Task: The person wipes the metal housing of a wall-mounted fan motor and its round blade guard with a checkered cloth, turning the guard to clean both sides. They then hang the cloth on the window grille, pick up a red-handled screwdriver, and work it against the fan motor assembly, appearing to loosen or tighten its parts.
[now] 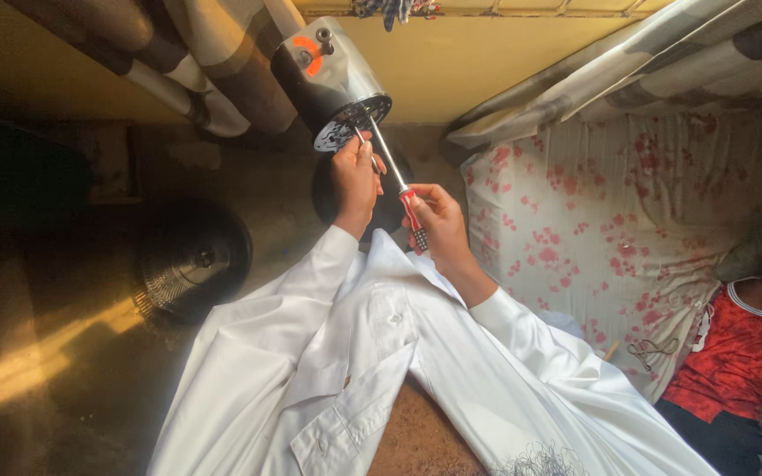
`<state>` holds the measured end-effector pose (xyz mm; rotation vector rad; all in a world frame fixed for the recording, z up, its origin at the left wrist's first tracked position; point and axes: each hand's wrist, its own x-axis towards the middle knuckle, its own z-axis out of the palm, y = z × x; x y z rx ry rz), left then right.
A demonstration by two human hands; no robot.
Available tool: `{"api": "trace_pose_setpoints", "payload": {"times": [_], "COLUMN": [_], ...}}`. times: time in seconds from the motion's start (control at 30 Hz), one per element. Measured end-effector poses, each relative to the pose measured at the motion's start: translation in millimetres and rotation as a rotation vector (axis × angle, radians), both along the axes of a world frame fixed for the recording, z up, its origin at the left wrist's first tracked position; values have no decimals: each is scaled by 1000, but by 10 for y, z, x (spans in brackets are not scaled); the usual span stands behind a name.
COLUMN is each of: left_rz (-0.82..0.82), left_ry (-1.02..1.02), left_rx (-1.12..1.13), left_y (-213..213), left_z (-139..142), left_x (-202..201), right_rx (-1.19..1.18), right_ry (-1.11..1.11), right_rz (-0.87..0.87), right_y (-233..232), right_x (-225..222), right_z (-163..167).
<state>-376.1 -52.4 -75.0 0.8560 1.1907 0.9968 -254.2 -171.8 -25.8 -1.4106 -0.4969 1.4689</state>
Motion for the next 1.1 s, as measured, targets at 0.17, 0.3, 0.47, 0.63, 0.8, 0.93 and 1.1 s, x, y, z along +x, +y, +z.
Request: {"api": "trace_pose_setpoints", "payload": {"times": [0.17,0.3,0.47,0.63,0.8,0.93,1.1], "left_rz": [-24,-44,-27,-64,-97,-123,-132], "left_ry": [-11,-105,-154,-154,-136,-95,-97], "left_rx": [22,-5,-61,-60,25,32,25], "left_y": [133,211,214,174,135,126,102], "left_z": [-109,-150,-124,-101,-165,-237,-256], "left_x": [-35,14,52,47,46,7,-2], "right_rx": [-59,-43,-48,206,-18,-47,-106], "right_ry": [1032,1194,325,-924,-141,549,1159], "right_rz": [28,61,-92,-67,-70,-35,15], "right_y": [114,121,55,-41,-11,20,-33], "right_x": [230,285,211,72,128,272,304], "right_z": [-323,-436,-375,-226,-208,-354,-564]}}
